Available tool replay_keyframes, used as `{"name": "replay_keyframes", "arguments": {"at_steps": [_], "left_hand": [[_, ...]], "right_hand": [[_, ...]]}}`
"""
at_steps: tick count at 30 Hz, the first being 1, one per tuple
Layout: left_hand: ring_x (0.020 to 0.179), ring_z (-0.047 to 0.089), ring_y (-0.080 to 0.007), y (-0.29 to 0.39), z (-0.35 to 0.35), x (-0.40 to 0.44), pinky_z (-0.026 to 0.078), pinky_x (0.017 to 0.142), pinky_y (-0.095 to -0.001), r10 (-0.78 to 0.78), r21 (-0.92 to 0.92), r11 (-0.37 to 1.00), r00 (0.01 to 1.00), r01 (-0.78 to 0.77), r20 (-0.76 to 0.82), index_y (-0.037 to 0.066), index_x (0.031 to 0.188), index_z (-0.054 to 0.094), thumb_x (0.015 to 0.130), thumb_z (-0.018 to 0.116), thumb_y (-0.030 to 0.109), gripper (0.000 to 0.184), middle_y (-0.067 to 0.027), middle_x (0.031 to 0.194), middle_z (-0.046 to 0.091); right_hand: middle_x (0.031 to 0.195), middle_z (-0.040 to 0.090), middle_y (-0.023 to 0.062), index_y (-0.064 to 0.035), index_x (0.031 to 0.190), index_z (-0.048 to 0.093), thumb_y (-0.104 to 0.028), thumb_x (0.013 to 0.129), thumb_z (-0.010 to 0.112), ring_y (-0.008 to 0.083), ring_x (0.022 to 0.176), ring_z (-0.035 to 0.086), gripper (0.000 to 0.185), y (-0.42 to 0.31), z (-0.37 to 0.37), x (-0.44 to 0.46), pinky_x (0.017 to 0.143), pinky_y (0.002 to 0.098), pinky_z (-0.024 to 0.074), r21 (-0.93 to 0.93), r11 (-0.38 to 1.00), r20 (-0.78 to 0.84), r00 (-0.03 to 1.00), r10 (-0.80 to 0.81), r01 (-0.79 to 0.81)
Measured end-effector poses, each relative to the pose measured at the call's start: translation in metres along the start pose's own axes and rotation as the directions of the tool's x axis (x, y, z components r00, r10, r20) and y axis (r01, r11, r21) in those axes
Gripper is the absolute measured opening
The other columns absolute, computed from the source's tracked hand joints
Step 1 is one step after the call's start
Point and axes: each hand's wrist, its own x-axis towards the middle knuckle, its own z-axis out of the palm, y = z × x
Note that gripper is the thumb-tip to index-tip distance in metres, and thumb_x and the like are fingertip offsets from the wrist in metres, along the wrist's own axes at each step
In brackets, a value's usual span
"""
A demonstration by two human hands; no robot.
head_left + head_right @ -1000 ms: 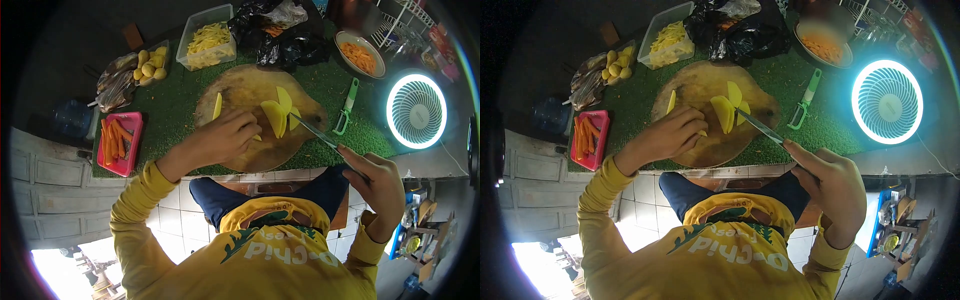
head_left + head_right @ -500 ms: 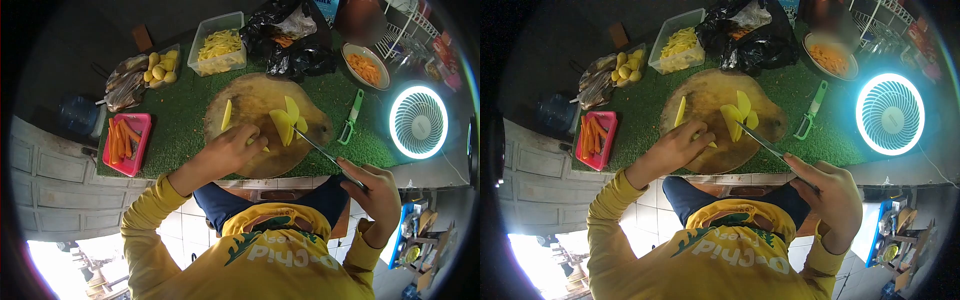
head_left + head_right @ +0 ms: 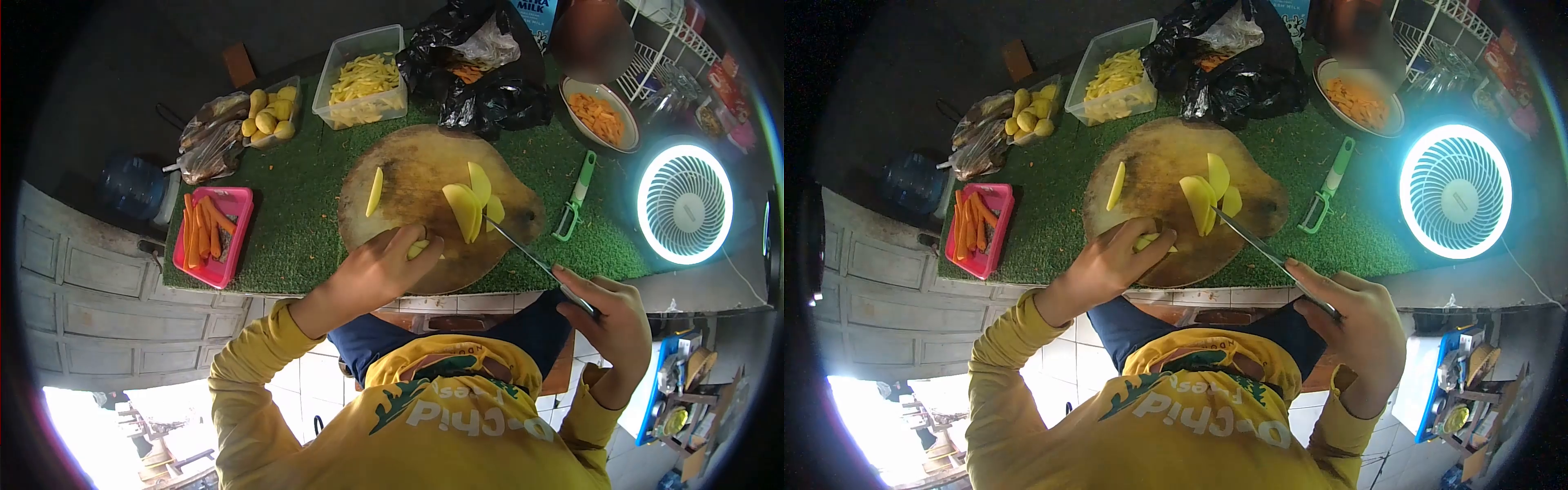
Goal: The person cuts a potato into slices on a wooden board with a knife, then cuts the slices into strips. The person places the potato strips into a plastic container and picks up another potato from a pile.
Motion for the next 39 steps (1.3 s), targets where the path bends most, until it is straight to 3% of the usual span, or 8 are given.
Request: {"name": "replay_keyframes", "arguments": {"at_steps": [5,6,8,11,20,25,35,39], "left_hand": [[0.080,0.070,-0.0229,-0.038,-0.022,0.033,0.057,0.075,-0.0333,-0.280,-0.331,0.925,0.926,0.189,-0.254,0.005,0.110,0.074,0.084,0.073,0.004,0.026,-0.0113,0.092,0.071],[0.082,0.070,-0.0186,-0.048,-0.038,0.047,0.055,0.076,-0.0329,-0.560,-0.435,0.778,0.814,0.453,-0.154,0.004,0.112,0.074,0.085,0.072,0.010,0.028,-0.0125,0.090,0.074],[0.068,0.059,-0.0077,-0.094,-0.063,0.081,0.048,0.065,-0.0258,-0.767,-0.368,0.602,0.642,0.708,-0.019,0.003,0.119,0.073,0.091,0.072,0.026,0.036,-0.0039,0.074,0.065],[0.062,0.053,-0.0073,-0.180,-0.065,0.117,0.045,0.059,-0.0268,-0.674,-0.565,0.637,0.735,0.525,-0.077,0.001,0.118,0.072,0.094,0.073,0.030,0.038,-0.0011,0.071,0.061],[0.064,0.061,-0.0130,-0.291,-0.045,0.182,0.050,0.061,-0.0318,-0.734,-0.240,0.663,0.679,0.709,-0.023,0.001,0.122,0.070,0.095,0.070,0.026,0.036,-0.0089,0.081,0.071],[0.116,0.063,-0.0397,-0.325,-0.018,0.191,0.051,0.098,-0.0459,-0.713,-0.083,0.700,0.700,0.709,-0.040,0.008,0.128,0.068,0.095,0.065,0.033,0.041,-0.0199,0.123,0.068],[0.080,0.073,-0.0221,-0.340,-0.006,0.200,0.059,0.065,-0.0396,-0.765,-0.176,0.564,0.591,0.807,0.255,-0.002,0.112,0.067,0.102,0.057,0.031,0.037,-0.0172,0.098,0.073],[0.074,0.072,-0.0226,-0.335,-0.013,0.208,0.060,0.064,-0.0380,-0.804,-0.132,0.484,0.499,0.865,0.322,-0.004,0.115,0.066,0.103,0.056,0.026,0.034,-0.0163,0.093,0.073]], "right_hand": [[0.070,0.059,0.0123,-0.0101,0.129,0.069,0.000,0.070,0.082,0.0249,0.055,0.049,0.061,0.004,0.003,-0.003,0.056,0.0351,0.0420,0.066,0.998,-0.021,1.000,0.003,-0.002],[0.070,0.059,0.0123,-0.0100,0.129,0.069,-0.001,0.070,0.082,0.0251,0.055,0.049,0.061,0.004,0.004,-0.004,0.056,0.0351,0.0420,0.077,0.997,-0.029,1.000,-0.004,0.006],[0.070,0.059,0.0129,-0.0097,0.128,0.070,-0.002,0.070,0.082,0.0255,0.055,0.050,0.060,0.002,0.001,-0.004,0.056,0.0350,0.0423,0.063,0.998,-0.012,1.000,0.010,-0.009],[0.073,0.061,0.0148,-0.0074,0.126,0.070,-0.005,0.070,0.082,0.0267,0.056,0.053,0.058,-0.005,-0.008,-0.006,0.057,0.0340,0.0432,0.007,0.998,0.033,0.998,0.057,-0.057],[0.062,0.051,0.0098,-0.0078,0.125,0.071,-0.008,0.069,0.083,0.0204,0.051,0.046,0.058,0.012,-0.011,-0.031,0.052,0.0353,0.0372,0.055,0.982,-0.100,0.978,0.186,-0.181],[0.068,0.058,0.0111,-0.0002,0.121,0.071,-0.010,0.069,0.083,0.0174,0.057,0.053,0.055,0.017,-0.022,-0.041,0.056,0.0322,0.0404,0.085,0.951,-0.087,0.948,0.305,-0.298],[0.073,0.066,0.0127,0.0007,0.120,0.071,-0.006,0.067,0.083,0.0158,0.060,0.058,0.055,0.026,-0.017,-0.031,0.058,0.0296,0.0423,0.158,0.956,-0.137,0.954,0.268,-0.246],[0.073,0.066,0.0126,0.0007,0.120,0.071,-0.006,0.067,0.082,0.0158,0.060,0.058,0.055,0.024,-0.019,-0.031,0.058,0.0295,0.0422,0.155,0.953,-0.119,0.953,0.278,-0.259]]}}
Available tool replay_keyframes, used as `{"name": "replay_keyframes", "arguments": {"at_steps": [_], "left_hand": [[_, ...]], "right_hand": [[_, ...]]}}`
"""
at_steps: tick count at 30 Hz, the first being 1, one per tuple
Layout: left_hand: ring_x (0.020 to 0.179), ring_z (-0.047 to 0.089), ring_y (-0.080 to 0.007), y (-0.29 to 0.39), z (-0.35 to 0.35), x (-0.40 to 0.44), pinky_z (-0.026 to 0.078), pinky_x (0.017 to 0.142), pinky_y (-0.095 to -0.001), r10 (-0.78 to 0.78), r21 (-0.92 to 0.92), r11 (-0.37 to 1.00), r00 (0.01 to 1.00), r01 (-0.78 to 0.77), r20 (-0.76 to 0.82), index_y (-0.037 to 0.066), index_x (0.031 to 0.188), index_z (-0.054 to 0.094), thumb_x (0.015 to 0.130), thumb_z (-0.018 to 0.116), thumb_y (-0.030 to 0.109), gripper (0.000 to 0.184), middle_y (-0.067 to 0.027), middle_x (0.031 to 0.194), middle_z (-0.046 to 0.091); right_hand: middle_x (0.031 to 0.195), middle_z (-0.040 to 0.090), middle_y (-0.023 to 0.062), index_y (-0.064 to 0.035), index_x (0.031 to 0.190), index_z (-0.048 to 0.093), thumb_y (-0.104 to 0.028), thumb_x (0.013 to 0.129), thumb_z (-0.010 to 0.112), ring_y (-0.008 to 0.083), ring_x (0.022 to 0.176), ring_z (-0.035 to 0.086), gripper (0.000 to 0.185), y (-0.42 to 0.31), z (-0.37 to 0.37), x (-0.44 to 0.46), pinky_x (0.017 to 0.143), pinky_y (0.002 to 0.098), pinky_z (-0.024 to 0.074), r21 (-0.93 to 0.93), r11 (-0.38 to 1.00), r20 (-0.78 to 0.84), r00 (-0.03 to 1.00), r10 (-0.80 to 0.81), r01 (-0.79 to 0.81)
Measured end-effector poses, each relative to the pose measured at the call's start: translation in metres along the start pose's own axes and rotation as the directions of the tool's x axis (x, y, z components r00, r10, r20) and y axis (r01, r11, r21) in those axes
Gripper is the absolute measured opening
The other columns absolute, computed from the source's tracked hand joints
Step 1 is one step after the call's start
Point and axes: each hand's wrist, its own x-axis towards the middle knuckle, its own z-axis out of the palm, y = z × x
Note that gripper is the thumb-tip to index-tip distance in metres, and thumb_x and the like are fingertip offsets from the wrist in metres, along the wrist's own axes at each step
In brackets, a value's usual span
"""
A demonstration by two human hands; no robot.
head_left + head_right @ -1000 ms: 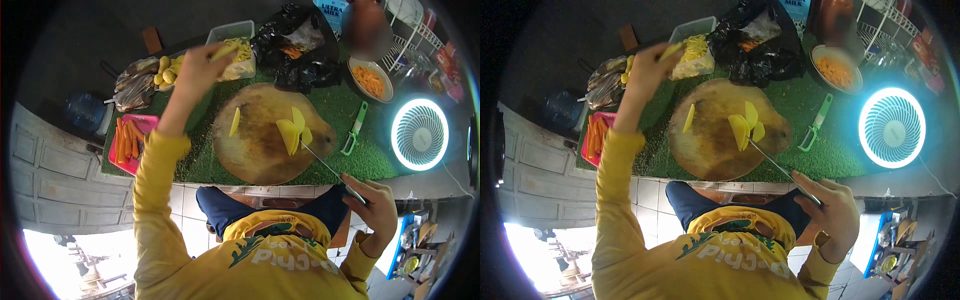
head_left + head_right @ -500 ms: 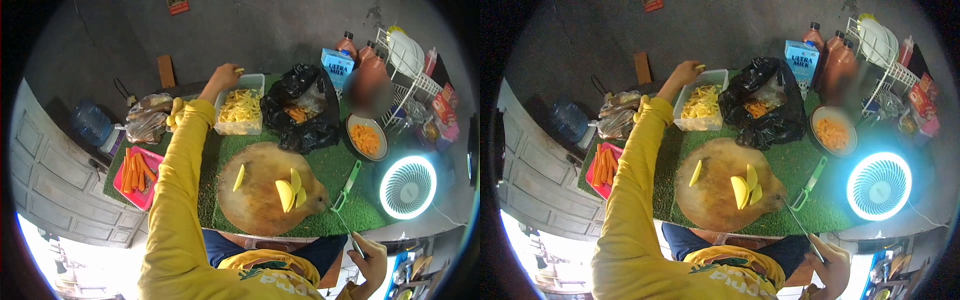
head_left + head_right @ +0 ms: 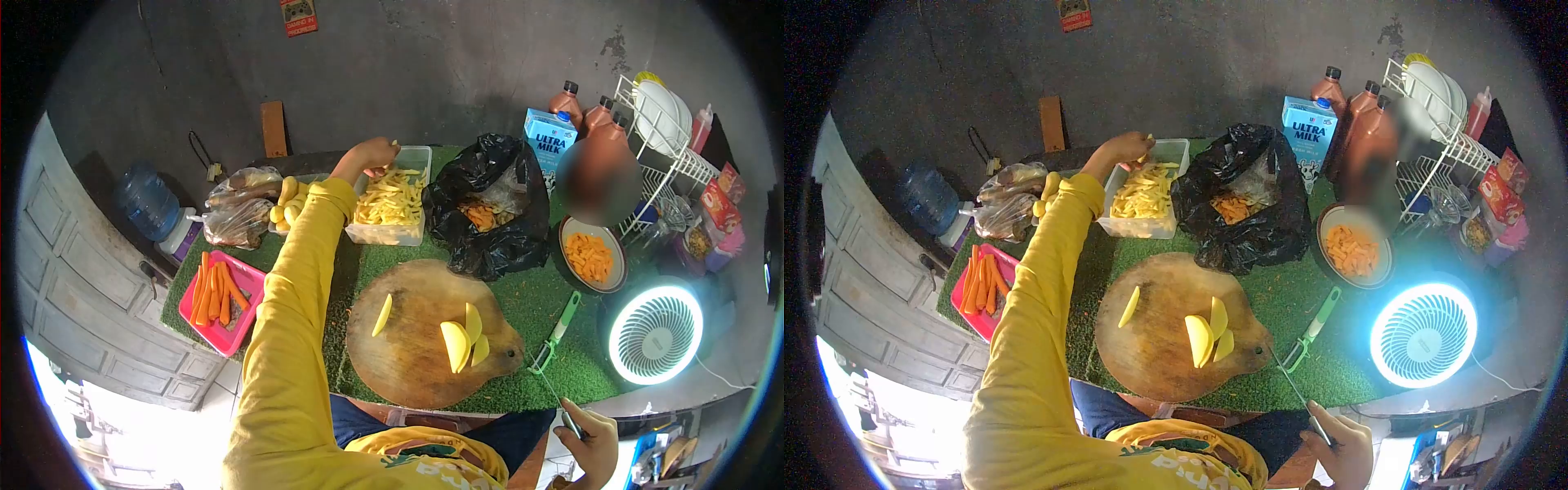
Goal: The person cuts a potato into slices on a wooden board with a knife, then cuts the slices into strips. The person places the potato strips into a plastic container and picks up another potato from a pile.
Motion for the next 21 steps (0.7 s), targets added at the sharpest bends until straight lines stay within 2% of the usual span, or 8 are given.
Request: {"name": "replay_keyframes", "arguments": {"at_steps": [2,5,8,11,13,15,19,21], "left_hand": [[0.073,0.073,-0.0237,0.001,-0.001,-0.006,0.060,0.065,-0.0380,0.005,-0.053,0.999,1.000,-0.005,0.010,-0.005,0.116,0.065,0.103,0.055,0.028,0.037,-0.0165,0.090,0.074],[0.073,0.074,-0.0238,-0.010,0.000,-0.009,0.061,0.069,-0.0393,0.116,0.040,0.993,0.992,-0.115,-0.045,-0.007,0.115,0.066,0.101,0.055,0.034,0.045,-0.0165,0.086,0.074],[0.074,0.074,-0.0302,-0.022,0.006,-0.011,0.060,0.074,-0.0415,0.172,0.096,0.983,0.961,-0.154,-0.216,-0.004,0.110,0.070,0.097,0.059,0.038,0.045,-0.0188,0.083,0.074],[0.078,0.072,-0.0368,-0.024,0.007,-0.049,0.059,0.077,-0.0437,0.446,0.360,0.878,0.811,-0.315,-0.379,0.000,0.101,0.074,0.092,0.065,0.033,0.036,-0.0216,0.082,0.072],[0.082,0.070,-0.0415,-0.020,0.014,-0.110,0.057,0.078,-0.0473,0.447,0.279,0.891,0.803,-0.359,-0.394,0.002,0.093,0.076,0.091,0.065,0.032,0.032,-0.0225,0.083,0.071],[0.083,0.070,-0.0404,-0.016,0.027,-0.189,0.055,0.079,-0.0488,0.411,0.294,0.895,0.878,-0.337,-0.245,0.002,0.089,0.075,0.091,0.064,0.033,0.033,-0.0224,0.082,0.071],[0.083,0.067,-0.0419,-0.030,0.078,-0.281,0.053,0.076,-0.0495,0.389,0.270,0.887,0.921,-0.375,0.003,0.001,0.092,0.071,0.089,0.067,0.030,0.029,-0.0229,0.087,0.068],[0.084,0.066,-0.0417,-0.028,0.097,-0.301,0.053,0.076,-0.0492,0.377,0.213,0.913,0.919,-0.348,-0.114,0.001,0.092,0.069,0.086,0.068,0.024,0.024,-0.0216,0.090,0.067]], "right_hand": [[0.073,0.066,0.0126,0.0010,0.120,0.071,-0.006,0.067,0.083,0.0157,0.060,0.058,0.055,0.000,0.000,0.000,0.058,0.0294,0.0421,-0.002,1.000,0.011,1.000,-0.001,0.001],[0.074,0.066,0.0123,0.0019,0.120,0.071,-0.007,0.068,0.083,0.0154,0.061,0.057,0.055,-0.004,0.001,0.000,0.058,0.0296,0.0423,-0.034,0.999,0.018,1.000,0.006,-0.005],[0.074,0.065,0.0119,0.0021,0.120,0.070,-0.006,0.067,0.083,0.0155,0.062,0.057,0.055,-0.001,0.002,-0.001,0.059,0.0299,0.0431,0.001,1.000,0.030,1.000,0.005,-0.005],[0.074,0.064,0.0118,0.0021,0.121,0.070,-0.004,0.068,0.081,0.0157,0.062,0.057,0.055,0.002,0.003,-0.002,0.060,0.0295,0.0439,-0.020,1.000,0.062,0.998,-0.007,0.008],[0.071,0.062,0.0114,0.0004,0.121,0.071,0.000,0.067,0.077,0.0180,0.063,0.060,0.054,0.000,0.005,0.000,0.059,0.0305,0.0448,-0.016,1.000,0.075,0.997,-0.023,0.024],[0.074,0.063,0.0118,0.0022,0.121,0.070,0.001,0.066,0.076,0.0176,0.063,0.058,0.055,0.006,0.016,0.001,0.060,0.0296,0.0455,0.052,0.994,-0.017,0.995,-0.099,0.100],[0.077,0.063,0.0121,0.0026,0.126,0.067,0.000,0.071,0.077,0.0154,0.064,0.055,0.056,0.014,0.027,0.015,0.061,0.0285,0.0456,0.144,0.989,-0.020,0.999,-0.028,0.031],[0.078,0.063,0.0119,0.0022,0.129,0.065,-0.001,0.075,0.077,0.0143,0.064,0.054,0.056,0.007,0.032,0.025,0.061,0.0281,0.0451,0.187,0.981,-0.043,0.998,-0.045,0.052]]}}
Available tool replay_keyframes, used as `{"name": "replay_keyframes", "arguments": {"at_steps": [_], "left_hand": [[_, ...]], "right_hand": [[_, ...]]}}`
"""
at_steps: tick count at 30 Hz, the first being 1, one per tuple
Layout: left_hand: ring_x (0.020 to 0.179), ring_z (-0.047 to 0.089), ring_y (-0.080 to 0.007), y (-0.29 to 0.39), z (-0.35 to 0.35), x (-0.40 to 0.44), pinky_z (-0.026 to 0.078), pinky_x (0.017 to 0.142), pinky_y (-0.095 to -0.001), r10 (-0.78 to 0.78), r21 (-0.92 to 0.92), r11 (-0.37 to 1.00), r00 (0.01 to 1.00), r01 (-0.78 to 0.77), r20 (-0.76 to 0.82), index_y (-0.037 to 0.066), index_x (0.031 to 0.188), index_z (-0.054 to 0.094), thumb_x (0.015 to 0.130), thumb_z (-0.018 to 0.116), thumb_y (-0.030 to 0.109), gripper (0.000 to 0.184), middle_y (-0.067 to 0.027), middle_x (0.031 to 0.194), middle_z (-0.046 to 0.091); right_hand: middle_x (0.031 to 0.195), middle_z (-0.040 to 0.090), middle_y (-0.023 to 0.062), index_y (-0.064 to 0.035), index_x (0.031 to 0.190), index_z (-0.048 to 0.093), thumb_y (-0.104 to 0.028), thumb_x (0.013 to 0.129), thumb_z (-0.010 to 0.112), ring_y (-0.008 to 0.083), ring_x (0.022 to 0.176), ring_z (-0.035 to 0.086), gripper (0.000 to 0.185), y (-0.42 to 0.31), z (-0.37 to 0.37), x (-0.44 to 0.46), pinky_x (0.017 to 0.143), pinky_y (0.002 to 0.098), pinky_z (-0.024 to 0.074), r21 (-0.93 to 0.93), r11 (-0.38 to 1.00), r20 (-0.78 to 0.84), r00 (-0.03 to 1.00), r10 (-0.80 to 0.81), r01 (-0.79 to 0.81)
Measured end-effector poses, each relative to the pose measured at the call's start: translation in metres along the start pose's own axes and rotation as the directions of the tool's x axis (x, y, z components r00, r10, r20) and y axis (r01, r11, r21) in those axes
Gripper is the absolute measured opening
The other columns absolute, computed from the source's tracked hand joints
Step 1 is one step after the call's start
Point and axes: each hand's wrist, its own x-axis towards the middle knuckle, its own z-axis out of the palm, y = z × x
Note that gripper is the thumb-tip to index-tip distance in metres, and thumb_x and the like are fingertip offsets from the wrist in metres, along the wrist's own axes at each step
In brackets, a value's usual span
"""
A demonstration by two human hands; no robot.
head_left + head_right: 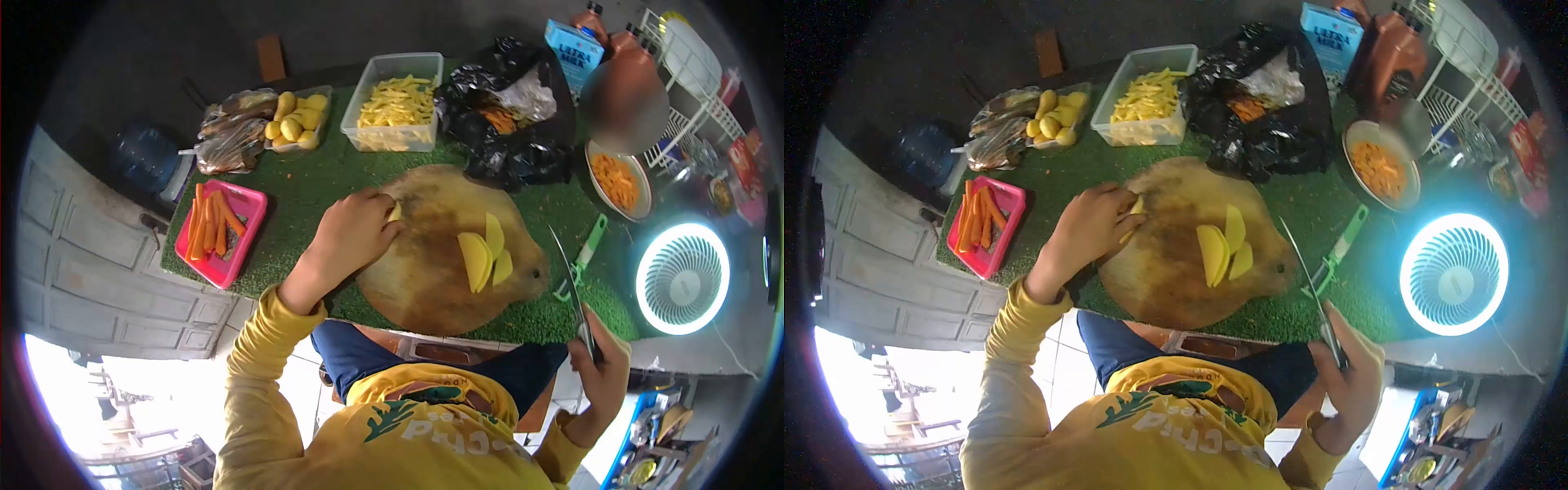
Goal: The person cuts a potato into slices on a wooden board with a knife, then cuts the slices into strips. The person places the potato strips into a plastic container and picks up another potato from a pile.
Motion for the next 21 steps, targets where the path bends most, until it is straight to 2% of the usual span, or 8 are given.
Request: {"name": "replay_keyframes", "arguments": {"at_steps": [4,6,11,13,15,16,18,21], "left_hand": [[0.086,0.065,-0.0406,0.010,0.012,-0.010,0.053,0.075,-0.0475,-0.017,-0.053,0.999,0.995,0.011,-0.103,0.001,0.092,0.067,0.080,0.069,0.015,0.018,-0.0191,0.094,0.065],[0.085,0.065,-0.0398,0.013,0.012,-0.008,0.053,0.075,-0.0473,0.045,-0.051,0.997,0.988,-0.053,-0.144,0.001,0.092,0.066,0.080,0.068,0.013,0.018,-0.0183,0.092,0.065],[0.077,0.067,-0.0320,0.015,-0.005,0.019,0.055,0.073,-0.0393,0.114,-0.088,0.987,0.975,-0.133,-0.192,0.002,0.095,0.065,0.080,0.068,0.008,0.017,-0.0156,0.087,0.067],[0.073,0.069,-0.0262,0.011,-0.018,0.037,0.055,0.071,-0.0349,0.155,-0.126,0.973,0.951,-0.194,-0.269,0.002,0.097,0.065,0.081,0.069,0.007,0.017,-0.0137,0.086,0.069],[0.070,0.068,-0.0176,0.010,-0.038,0.063,0.055,0.068,-0.0309,0.152,-0.135,0.957,0.844,-0.255,-0.514,0.002,0.099,0.067,0.085,0.071,0.008,0.016,-0.0108,0.084,0.072],[0.074,0.069,-0.0151,0.007,-0.051,0.079,0.056,0.067,-0.0317,0.184,-0.068,0.958,0.780,-0.278,-0.598,0.001,0.101,0.068,0.088,0.072,0.010,0.016,-0.0094,0.084,0.073],[0.080,0.074,-0.0211,-0.004,-0.067,0.115,0.057,0.070,-0.0325,0.212,0.024,0.963,0.696,-0.270,-0.686,0.000,0.101,0.067,0.089,0.072,0.011,0.017,-0.0134,0.091,0.073],[0.081,0.074,-0.0263,-0.053,-0.055,0.158,0.057,0.072,-0.0351,0.369,0.167,0.928,0.774,-0.332,-0.514,-0.001,0.103,0.068,0.089,0.072,0.013,0.019,-0.0159,0.094,0.073]], "right_hand": [[0.078,0.063,0.0097,0.0010,0.132,0.064,-0.002,0.079,0.077,0.0125,0.064,0.053,0.054,-0.014,0.003,0.004,0.061,0.0268,0.0442,-0.002,0.994,0.015,0.994,-0.108,0.108],[0.078,0.063,0.0089,0.0004,0.132,0.065,-0.002,0.079,0.077,0.0118,0.065,0.053,0.054,-0.016,0.003,0.000,0.060,0.0266,0.0441,-0.016,0.993,0.018,0.993,-0.117,0.117],[0.079,0.065,0.0089,-0.0011,0.132,0.065,-0.004,0.079,0.078,0.0115,0.065,0.053,0.054,-0.004,-0.001,-0.018,0.060,0.0265,0.0441,-0.003,1.000,-0.036,0.999,0.020,-0.020],[0.080,0.065,0.0088,-0.0014,0.131,0.066,-0.006,0.079,0.078,0.0114,0.065,0.054,0.054,-0.002,-0.004,-0.021,0.061,0.0266,0.0444,0.005,0.999,-0.064,0.997,0.051,-0.050],[0.080,0.065,0.0087,-0.0015,0.131,0.066,-0.007,0.079,0.078,0.0113,0.065,0.054,0.053,0.003,-0.007,-0.027,0.061,0.0269,0.0448,0.019,0.997,-0.095,0.992,0.079,-0.077],[0.080,0.065,0.0087,-0.0015,0.131,0.066,-0.008,0.079,0.078,0.0113,0.065,0.054,0.054,0.002,-0.008,-0.027,0.062,0.0271,0.0451,0.006,0.996,-0.103,0.991,0.085,-0.084],[0.080,0.065,0.0087,-0.0014,0.131,0.066,-0.009,0.079,0.078,0.0112,0.066,0.054,0.054,-0.001,-0.011,-0.026,0.062,0.0276,0.0456,-0.021,0.995,-0.111,0.990,0.090,-0.093],[0.080,0.065,0.0086,-0.0011,0.132,0.065,-0.008,0.078,0.079,0.0116,0.067,0.054,0.056,-0.004,-0.010,-0.027,0.063,0.0284,0.0459,0.012,0.998,-0.114,0.991,0.069,-0.068]]}}
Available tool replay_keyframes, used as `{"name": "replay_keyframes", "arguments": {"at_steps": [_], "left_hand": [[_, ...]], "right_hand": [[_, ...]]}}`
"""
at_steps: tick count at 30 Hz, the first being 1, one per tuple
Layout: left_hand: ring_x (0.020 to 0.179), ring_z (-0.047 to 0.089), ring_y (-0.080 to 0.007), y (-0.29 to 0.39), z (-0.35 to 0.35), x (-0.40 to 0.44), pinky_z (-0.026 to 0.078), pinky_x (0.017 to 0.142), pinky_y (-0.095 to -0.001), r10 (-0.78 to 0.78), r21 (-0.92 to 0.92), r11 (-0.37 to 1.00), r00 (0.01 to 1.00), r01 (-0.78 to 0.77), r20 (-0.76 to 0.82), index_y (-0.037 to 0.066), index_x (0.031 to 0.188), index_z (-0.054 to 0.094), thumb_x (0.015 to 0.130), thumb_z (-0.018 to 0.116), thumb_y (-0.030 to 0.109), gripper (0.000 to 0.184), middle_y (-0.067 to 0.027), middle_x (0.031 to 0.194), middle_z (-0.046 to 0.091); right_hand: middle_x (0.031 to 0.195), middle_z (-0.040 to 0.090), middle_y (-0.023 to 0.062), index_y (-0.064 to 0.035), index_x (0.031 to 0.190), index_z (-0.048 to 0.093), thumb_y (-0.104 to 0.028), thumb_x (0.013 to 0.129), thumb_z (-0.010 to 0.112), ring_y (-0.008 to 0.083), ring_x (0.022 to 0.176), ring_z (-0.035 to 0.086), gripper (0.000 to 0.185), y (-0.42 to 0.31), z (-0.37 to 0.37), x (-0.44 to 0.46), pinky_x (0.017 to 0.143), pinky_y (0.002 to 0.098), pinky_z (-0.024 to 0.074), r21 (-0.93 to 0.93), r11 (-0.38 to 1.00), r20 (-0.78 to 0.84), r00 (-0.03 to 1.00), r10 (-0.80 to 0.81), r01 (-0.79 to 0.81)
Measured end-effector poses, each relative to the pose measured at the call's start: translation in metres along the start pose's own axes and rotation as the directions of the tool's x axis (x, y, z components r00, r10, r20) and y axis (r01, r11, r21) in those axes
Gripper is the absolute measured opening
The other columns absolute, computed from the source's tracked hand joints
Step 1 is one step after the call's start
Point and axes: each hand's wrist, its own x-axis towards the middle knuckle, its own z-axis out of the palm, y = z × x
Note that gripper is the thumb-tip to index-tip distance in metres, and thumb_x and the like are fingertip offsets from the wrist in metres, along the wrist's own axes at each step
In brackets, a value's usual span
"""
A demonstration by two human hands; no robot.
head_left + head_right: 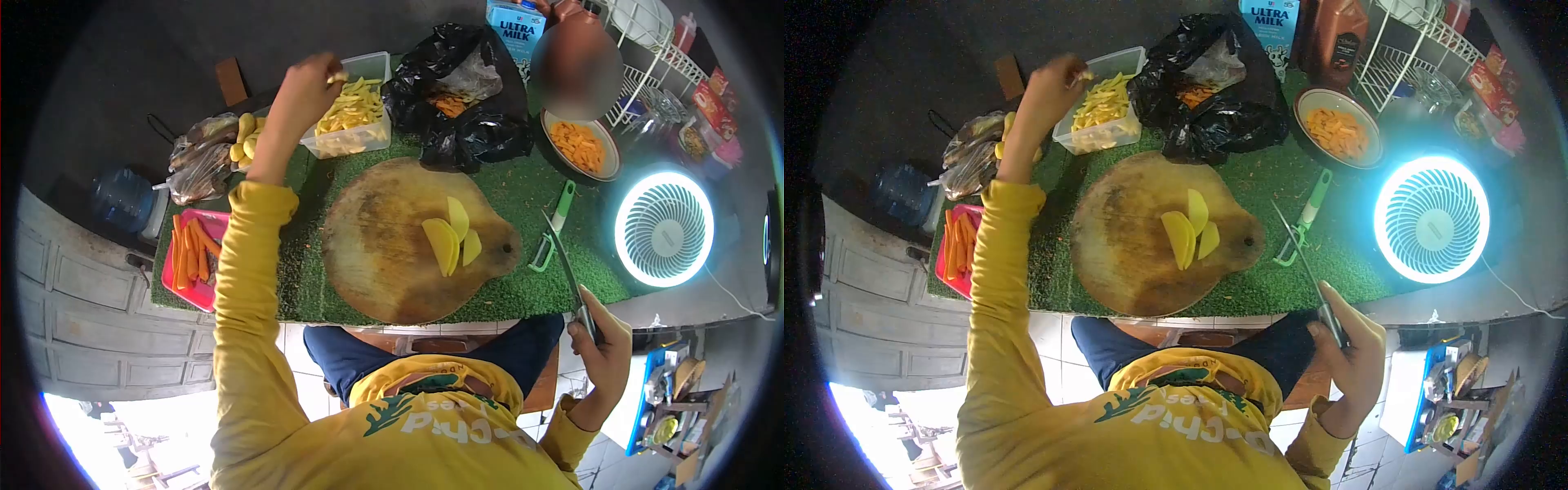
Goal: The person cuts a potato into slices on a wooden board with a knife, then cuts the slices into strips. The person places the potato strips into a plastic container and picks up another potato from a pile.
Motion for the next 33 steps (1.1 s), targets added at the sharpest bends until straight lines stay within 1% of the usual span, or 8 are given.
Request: {"name": "replay_keyframes", "arguments": {"at_steps": [5,7,11,17,21,23,27,33], "left_hand": [[0.089,0.073,-0.0285,0.049,-0.006,-0.019,0.057,0.077,-0.0374,-0.033,-0.110,0.991,0.928,0.079,0.372,0.001,0.108,0.070,0.089,0.071,0.015,0.023,-0.0155,0.097,0.073],[0.099,0.069,-0.0307,0.092,-0.026,-0.026,0.055,0.086,-0.0403,0.146,-0.389,0.911,0.779,0.134,0.610,0.002,0.115,0.068,0.088,0.072,0.014,0.030,-0.0152,0.105,0.071],[0.113,0.062,-0.0311,0.147,-0.010,-0.064,0.049,0.096,-0.0418,0.553,-0.613,0.758,0.717,-0.221,0.425,0.005,0.123,0.065,0.084,0.073,0.016,0.042,-0.0127,0.121,0.066],[0.110,0.063,-0.0291,0.191,0.002,-0.074,0.048,0.097,-0.0370,0.597,-0.444,0.802,0.575,-0.400,0.560,0.004,0.127,0.063,0.085,0.069,0.014,0.043,-0.0108,0.115,0.067],[0.103,0.067,-0.0281,0.184,0.010,-0.065,0.052,0.091,-0.0365,0.624,-0.474,0.766,0.679,-0.434,0.386,0.003,0.120,0.068,0.084,0.071,0.010,0.037,-0.0115,0.111,0.070],[0.097,0.070,-0.0271,0.178,0.008,-0.056,0.055,0.085,-0.0353,0.577,-0.483,0.755,0.799,-0.443,0.171,0.001,0.114,0.071,0.084,0.071,0.007,0.030,-0.0124,0.107,0.072],[0.071,0.069,-0.0210,0.159,-0.040,-0.059,0.055,0.065,-0.0296,-0.020,-0.534,0.841,0.989,0.094,0.143,0.003,0.105,0.076,0.086,0.071,0.003,0.020,-0.0121,0.091,0.072],[0.060,0.066,-0.0165,0.130,-0.042,-0.149,0.051,0.060,-0.0280,-0.529,-0.328,0.622,0.690,0.711,0.493,0.000,0.105,0.076,0.086,0.078,0.015,0.024,-0.0125,0.076,0.071]], "right_hand": [[0.080,0.065,0.0078,-0.0014,0.133,0.065,-0.005,0.079,0.077,0.0118,0.067,0.054,0.055,0.008,0.000,-0.002,0.062,0.0280,0.0457,-0.020,1.000,0.013,1.000,-0.015,0.016],[0.080,0.065,0.0078,-0.0014,0.133,0.064,-0.005,0.080,0.076,0.0118,0.066,0.053,0.055,0.008,0.000,0.001,0.062,0.0279,0.0457,-0.037,0.999,0.021,1.000,-0.001,0.001],[0.080,0.065,0.0075,-0.0017,0.134,0.064,-0.005,0.081,0.076,0.0119,0.066,0.053,0.055,0.005,-0.001,0.001,0.061,0.0280,0.0452,-0.029,0.999,0.045,0.999,-0.014,0.015],[0.078,0.063,0.0071,-0.0011,0.134,0.064,-0.008,0.082,0.077,0.0119,0.065,0.053,0.054,0.003,0.000,-0.008,0.061,0.0281,0.0448,-0.034,0.999,0.038,0.999,-0.022,0.024],[0.078,0.063,0.0072,-0.0008,0.133,0.064,-0.008,0.081,0.077,0.0120,0.065,0.052,0.054,0.005,-0.003,-0.014,0.060,0.0289,0.0448,-0.027,0.999,0.004,1.000,-0.021,0.021],[0.078,0.063,0.0072,-0.0010,0.133,0.064,-0.007,0.081,0.077,0.0123,0.064,0.052,0.055,0.007,-0.003,-0.017,0.060,0.0290,0.0446,-0.020,1.000,-0.002,1.000,-0.017,0.017],[0.077,0.063,0.0080,-0.0009,0.133,0.064,-0.005,0.079,0.078,0.0137,0.063,0.052,0.056,0.007,0.003,-0.015,0.059,0.0288,0.0444,-0.037,0.999,0.049,0.999,-0.023,0.024],[0.081,0.066,0.0138,0.0004,0.131,0.064,-0.003,0.081,0.078,0.0181,0.063,0.059,0.052,-0.005,0.029,0.006,0.061,0.0293,0.0481,-0.012,0.982,0.181,0.967,-0.182,0.187]]}}
